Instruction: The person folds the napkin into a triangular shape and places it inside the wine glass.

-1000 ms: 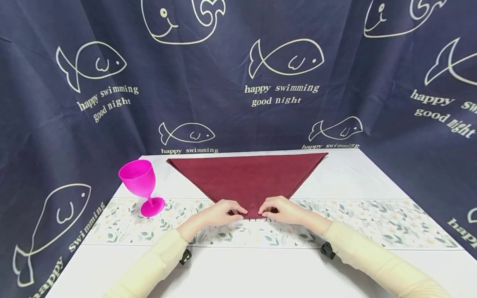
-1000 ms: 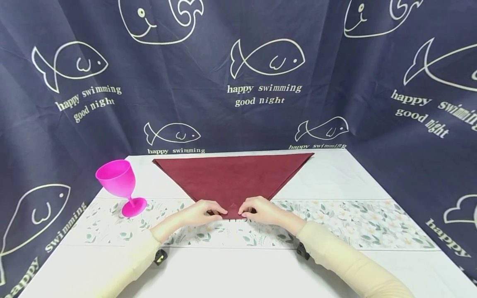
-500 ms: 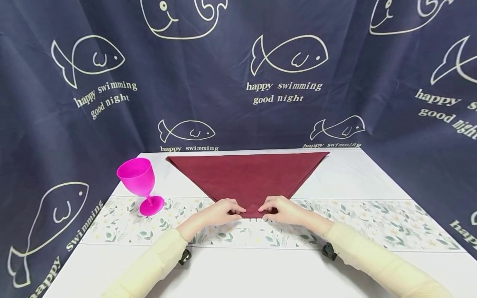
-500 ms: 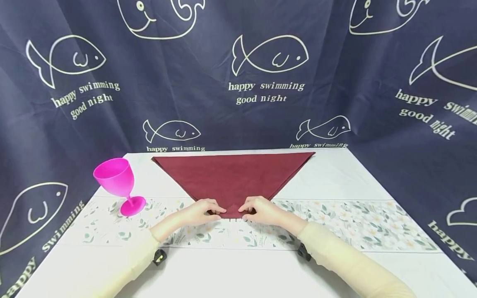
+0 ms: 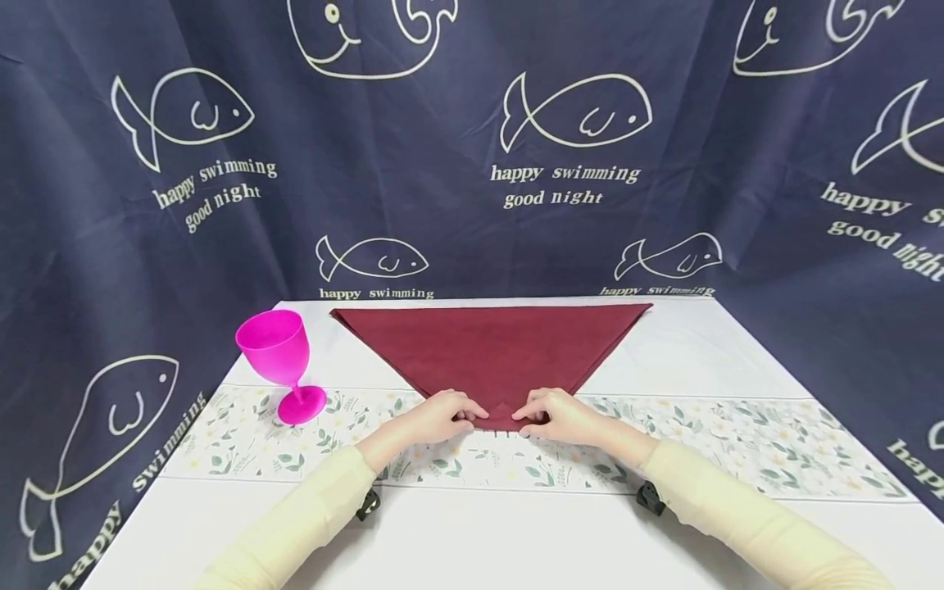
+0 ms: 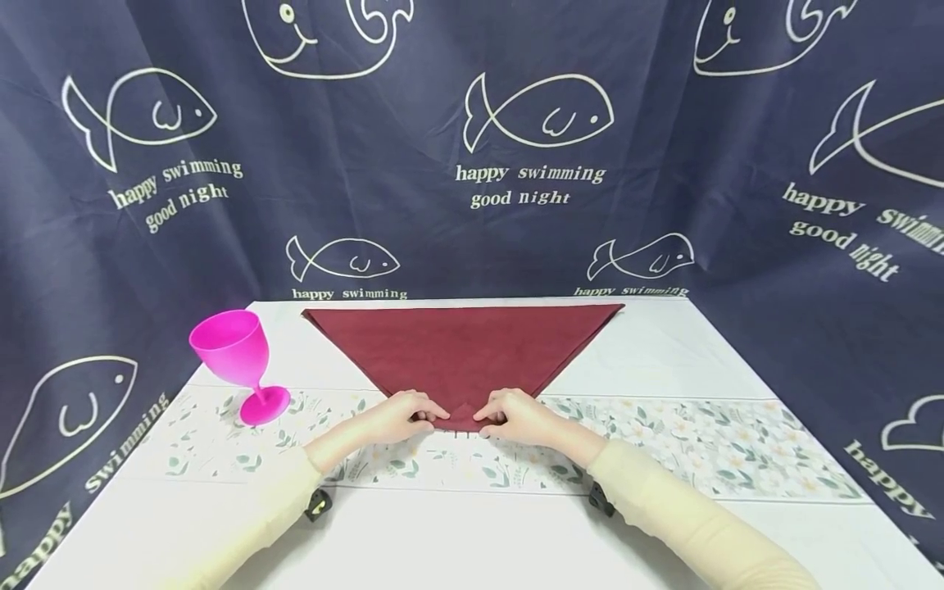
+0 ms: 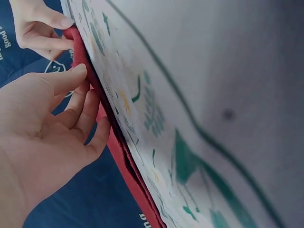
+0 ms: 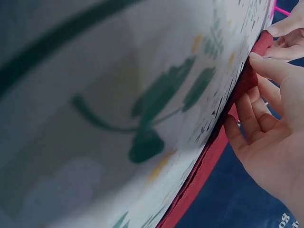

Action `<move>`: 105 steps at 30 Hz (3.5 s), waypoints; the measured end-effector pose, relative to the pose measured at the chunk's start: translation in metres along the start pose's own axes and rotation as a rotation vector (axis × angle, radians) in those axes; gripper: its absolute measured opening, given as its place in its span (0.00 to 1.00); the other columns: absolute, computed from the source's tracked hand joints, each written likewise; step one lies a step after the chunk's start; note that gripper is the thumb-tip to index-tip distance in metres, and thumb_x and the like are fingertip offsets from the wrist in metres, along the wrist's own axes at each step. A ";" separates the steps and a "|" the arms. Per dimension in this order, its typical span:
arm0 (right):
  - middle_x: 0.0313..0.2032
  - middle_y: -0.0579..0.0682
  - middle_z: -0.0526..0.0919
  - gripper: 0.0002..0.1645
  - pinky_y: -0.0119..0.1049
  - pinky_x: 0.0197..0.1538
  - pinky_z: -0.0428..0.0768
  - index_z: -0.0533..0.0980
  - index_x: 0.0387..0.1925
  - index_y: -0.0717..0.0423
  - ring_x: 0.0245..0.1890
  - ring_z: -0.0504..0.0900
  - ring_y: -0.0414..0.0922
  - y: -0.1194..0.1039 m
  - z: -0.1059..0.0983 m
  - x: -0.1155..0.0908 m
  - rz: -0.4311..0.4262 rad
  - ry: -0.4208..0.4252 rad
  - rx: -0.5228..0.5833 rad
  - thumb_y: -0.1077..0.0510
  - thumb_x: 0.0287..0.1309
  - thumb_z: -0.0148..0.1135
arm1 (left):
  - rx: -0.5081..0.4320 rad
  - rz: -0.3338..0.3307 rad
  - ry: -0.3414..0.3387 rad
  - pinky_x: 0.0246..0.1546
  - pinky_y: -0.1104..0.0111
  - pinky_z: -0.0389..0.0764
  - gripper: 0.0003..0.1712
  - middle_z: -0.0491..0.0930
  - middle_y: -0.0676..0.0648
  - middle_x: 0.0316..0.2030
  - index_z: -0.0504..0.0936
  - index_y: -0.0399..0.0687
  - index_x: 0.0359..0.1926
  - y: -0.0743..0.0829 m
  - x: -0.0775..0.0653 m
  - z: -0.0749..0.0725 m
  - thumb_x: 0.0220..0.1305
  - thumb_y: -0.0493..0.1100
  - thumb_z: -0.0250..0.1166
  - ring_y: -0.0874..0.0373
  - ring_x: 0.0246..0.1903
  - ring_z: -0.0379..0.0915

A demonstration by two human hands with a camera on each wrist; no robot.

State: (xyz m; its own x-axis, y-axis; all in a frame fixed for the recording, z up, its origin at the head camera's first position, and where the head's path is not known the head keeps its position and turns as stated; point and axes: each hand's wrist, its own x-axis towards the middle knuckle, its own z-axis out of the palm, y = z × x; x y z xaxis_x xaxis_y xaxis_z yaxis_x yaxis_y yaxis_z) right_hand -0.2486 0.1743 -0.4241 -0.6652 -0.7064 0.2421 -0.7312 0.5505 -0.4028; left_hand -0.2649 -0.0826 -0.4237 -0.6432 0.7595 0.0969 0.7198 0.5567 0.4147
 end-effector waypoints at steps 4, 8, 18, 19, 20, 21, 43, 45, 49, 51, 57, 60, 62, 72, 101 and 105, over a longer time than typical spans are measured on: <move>0.20 0.46 0.73 0.15 0.24 0.29 0.68 0.84 0.40 0.57 0.23 0.67 0.37 0.000 0.001 0.000 0.008 -0.003 0.018 0.57 0.49 0.70 | -0.004 0.004 0.014 0.40 0.71 0.69 0.13 0.79 0.53 0.30 0.83 0.47 0.47 -0.001 -0.001 0.001 0.60 0.36 0.63 0.63 0.31 0.69; 0.20 0.46 0.73 0.17 0.24 0.28 0.68 0.84 0.39 0.57 0.22 0.67 0.37 0.000 0.001 0.000 -0.006 0.002 0.035 0.53 0.47 0.72 | -0.041 0.017 0.031 0.42 0.69 0.71 0.12 0.81 0.51 0.33 0.83 0.45 0.46 -0.001 -0.001 0.001 0.62 0.34 0.60 0.61 0.33 0.70; 0.20 0.42 0.73 0.14 0.24 0.29 0.68 0.85 0.38 0.55 0.24 0.67 0.37 -0.002 -0.001 0.003 0.021 -0.031 0.043 0.55 0.47 0.72 | -0.099 0.063 0.035 0.46 0.66 0.73 0.10 0.83 0.49 0.38 0.82 0.44 0.43 -0.006 -0.001 0.001 0.66 0.35 0.55 0.57 0.41 0.74; 0.20 0.41 0.73 0.13 0.24 0.29 0.67 0.85 0.38 0.55 0.24 0.67 0.37 -0.002 -0.001 0.003 0.018 -0.031 0.042 0.56 0.47 0.72 | -0.107 0.027 0.021 0.47 0.64 0.73 0.10 0.83 0.48 0.38 0.82 0.42 0.42 0.000 -0.002 -0.001 0.65 0.32 0.56 0.55 0.42 0.74; 0.20 0.41 0.73 0.13 0.24 0.29 0.67 0.85 0.37 0.55 0.24 0.67 0.37 -0.002 0.000 0.002 0.012 -0.028 0.044 0.56 0.47 0.71 | -0.102 0.015 0.016 0.48 0.64 0.73 0.10 0.83 0.48 0.38 0.82 0.42 0.42 0.000 -0.002 -0.001 0.65 0.32 0.56 0.54 0.42 0.74; 0.20 0.41 0.72 0.12 0.24 0.29 0.67 0.85 0.37 0.55 0.23 0.67 0.37 -0.002 0.000 0.002 0.008 -0.026 0.042 0.56 0.48 0.71 | -0.096 0.006 0.010 0.48 0.64 0.73 0.10 0.83 0.48 0.38 0.81 0.42 0.42 0.000 -0.002 0.000 0.65 0.32 0.55 0.55 0.43 0.74; 0.20 0.45 0.72 0.10 0.24 0.29 0.67 0.85 0.37 0.56 0.24 0.68 0.40 -0.005 -0.001 0.000 0.005 -0.007 0.009 0.58 0.51 0.68 | 0.071 0.010 0.010 0.28 0.76 0.65 0.17 0.70 0.57 0.23 0.82 0.57 0.51 0.011 0.001 0.001 0.60 0.42 0.64 0.66 0.25 0.62; 0.20 0.46 0.73 0.10 0.24 0.29 0.67 0.85 0.37 0.56 0.24 0.68 0.40 -0.006 -0.001 0.000 0.002 -0.006 0.007 0.58 0.51 0.68 | 0.094 0.014 0.008 0.27 0.76 0.63 0.15 0.69 0.57 0.23 0.84 0.60 0.49 0.012 0.001 0.001 0.60 0.43 0.65 0.66 0.24 0.61; 0.21 0.46 0.73 0.13 0.25 0.30 0.68 0.84 0.38 0.56 0.24 0.68 0.39 -0.006 -0.001 -0.001 0.013 -0.017 0.017 0.55 0.50 0.70 | 0.126 -0.014 0.002 0.29 0.74 0.61 0.13 0.70 0.57 0.26 0.85 0.60 0.45 0.014 0.000 0.002 0.58 0.45 0.66 0.67 0.27 0.61; 0.22 0.46 0.74 0.15 0.25 0.30 0.69 0.84 0.38 0.56 0.24 0.69 0.39 -0.006 -0.001 -0.001 0.032 -0.028 0.023 0.53 0.48 0.71 | 0.125 -0.027 0.006 0.31 0.73 0.62 0.12 0.71 0.57 0.29 0.86 0.59 0.44 0.016 0.000 0.003 0.57 0.45 0.67 0.67 0.28 0.63; 0.23 0.44 0.75 0.15 0.25 0.31 0.70 0.83 0.39 0.55 0.23 0.69 0.37 -0.006 0.000 -0.001 0.068 -0.042 0.023 0.53 0.48 0.71 | 0.167 -0.029 0.062 0.30 0.73 0.65 0.10 0.74 0.57 0.28 0.87 0.56 0.39 0.020 0.001 0.004 0.54 0.45 0.69 0.68 0.27 0.67; 0.23 0.43 0.74 0.15 0.25 0.31 0.70 0.83 0.39 0.55 0.23 0.69 0.36 -0.006 0.001 -0.001 0.067 -0.039 0.024 0.54 0.48 0.71 | 0.192 -0.020 0.084 0.30 0.73 0.66 0.09 0.75 0.59 0.25 0.88 0.56 0.38 0.020 0.001 0.005 0.53 0.45 0.69 0.69 0.26 0.68; 0.23 0.43 0.74 0.15 0.25 0.30 0.70 0.83 0.39 0.54 0.23 0.68 0.35 -0.005 0.000 -0.001 0.065 -0.038 0.020 0.53 0.48 0.71 | 0.177 -0.017 0.098 0.30 0.73 0.66 0.09 0.76 0.59 0.24 0.88 0.56 0.38 0.019 0.002 0.005 0.54 0.44 0.69 0.68 0.25 0.67; 0.21 0.42 0.73 0.13 0.24 0.29 0.68 0.83 0.38 0.53 0.22 0.67 0.34 -0.004 0.001 -0.001 0.047 -0.012 -0.002 0.54 0.48 0.71 | -0.119 -0.037 0.115 0.32 0.76 0.67 0.08 0.83 0.50 0.31 0.86 0.44 0.40 0.009 0.005 0.007 0.59 0.38 0.64 0.65 0.27 0.65; 0.28 0.41 0.78 0.05 0.24 0.30 0.72 0.83 0.32 0.52 0.25 0.70 0.32 -0.004 0.002 -0.001 -0.025 0.023 0.061 0.61 0.56 0.62 | 0.004 0.001 0.099 0.37 0.72 0.68 0.06 0.81 0.56 0.31 0.85 0.50 0.34 0.017 0.002 0.005 0.59 0.45 0.66 0.64 0.30 0.67; 0.27 0.41 0.79 0.05 0.23 0.28 0.70 0.83 0.32 0.54 0.24 0.68 0.32 -0.003 0.002 -0.002 -0.032 0.035 0.050 0.61 0.56 0.62 | -0.063 0.003 0.102 0.34 0.75 0.70 0.06 0.83 0.55 0.29 0.85 0.49 0.36 0.015 0.003 0.006 0.60 0.44 0.65 0.65 0.28 0.69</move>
State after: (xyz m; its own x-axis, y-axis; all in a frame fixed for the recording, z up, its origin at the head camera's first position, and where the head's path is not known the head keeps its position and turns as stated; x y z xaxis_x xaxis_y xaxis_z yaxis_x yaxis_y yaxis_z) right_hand -0.2452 0.1730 -0.4252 -0.6474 -0.7066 0.2857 -0.7440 0.5046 -0.4380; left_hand -0.2543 -0.0699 -0.4220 -0.6663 0.7214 0.1888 0.7064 0.5295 0.4698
